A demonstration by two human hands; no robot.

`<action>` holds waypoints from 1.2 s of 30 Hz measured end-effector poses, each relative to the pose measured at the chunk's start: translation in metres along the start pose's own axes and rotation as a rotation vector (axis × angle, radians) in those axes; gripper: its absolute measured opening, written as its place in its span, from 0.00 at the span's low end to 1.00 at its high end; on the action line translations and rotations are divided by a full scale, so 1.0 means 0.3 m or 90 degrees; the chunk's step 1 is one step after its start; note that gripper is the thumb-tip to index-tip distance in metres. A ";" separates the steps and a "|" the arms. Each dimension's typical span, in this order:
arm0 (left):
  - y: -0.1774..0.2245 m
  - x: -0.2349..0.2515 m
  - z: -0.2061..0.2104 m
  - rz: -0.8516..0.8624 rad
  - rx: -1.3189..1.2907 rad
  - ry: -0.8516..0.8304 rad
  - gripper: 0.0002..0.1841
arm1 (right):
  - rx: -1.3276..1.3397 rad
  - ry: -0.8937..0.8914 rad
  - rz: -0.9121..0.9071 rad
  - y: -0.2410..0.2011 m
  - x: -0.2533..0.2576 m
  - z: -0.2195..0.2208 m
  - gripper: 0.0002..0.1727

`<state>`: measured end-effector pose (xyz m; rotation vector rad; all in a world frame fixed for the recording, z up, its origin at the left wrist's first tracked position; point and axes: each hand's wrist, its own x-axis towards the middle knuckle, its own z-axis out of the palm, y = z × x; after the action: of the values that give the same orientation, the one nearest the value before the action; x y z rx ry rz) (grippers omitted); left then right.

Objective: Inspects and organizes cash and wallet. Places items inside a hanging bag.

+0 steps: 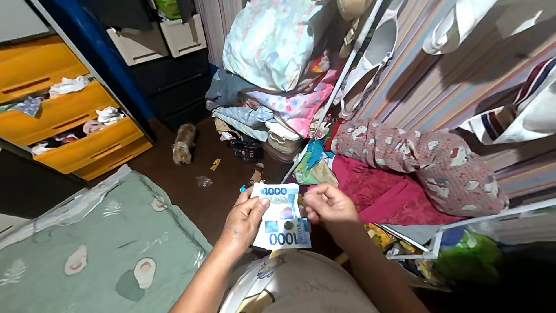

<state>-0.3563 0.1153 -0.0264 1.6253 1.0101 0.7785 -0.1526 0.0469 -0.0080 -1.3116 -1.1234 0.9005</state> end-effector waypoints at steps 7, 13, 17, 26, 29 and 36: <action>-0.001 -0.013 0.022 0.049 0.038 -0.026 0.16 | -0.076 0.027 -0.063 0.038 0.007 0.012 0.04; -0.014 -0.012 0.018 0.060 0.030 -0.011 0.17 | -0.096 0.027 -0.063 0.037 0.006 0.014 0.06; -0.019 -0.007 0.015 0.043 0.015 -0.002 0.18 | -0.110 0.045 -0.056 0.042 0.001 0.015 0.07; -0.023 0.005 -0.011 0.044 0.005 0.072 0.18 | 0.041 -0.166 -0.166 0.021 -0.023 -0.032 0.13; -0.026 0.004 -0.012 0.072 0.008 0.066 0.18 | -0.003 -0.032 -0.125 0.014 -0.011 0.013 0.08; -0.044 -0.006 0.017 0.111 0.007 0.019 0.16 | -0.093 0.029 -0.132 0.044 0.024 0.036 0.03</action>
<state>-0.3559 0.1133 -0.0405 1.7310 0.9038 0.9179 -0.1598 0.0579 -0.0210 -1.2984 -1.2827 0.6425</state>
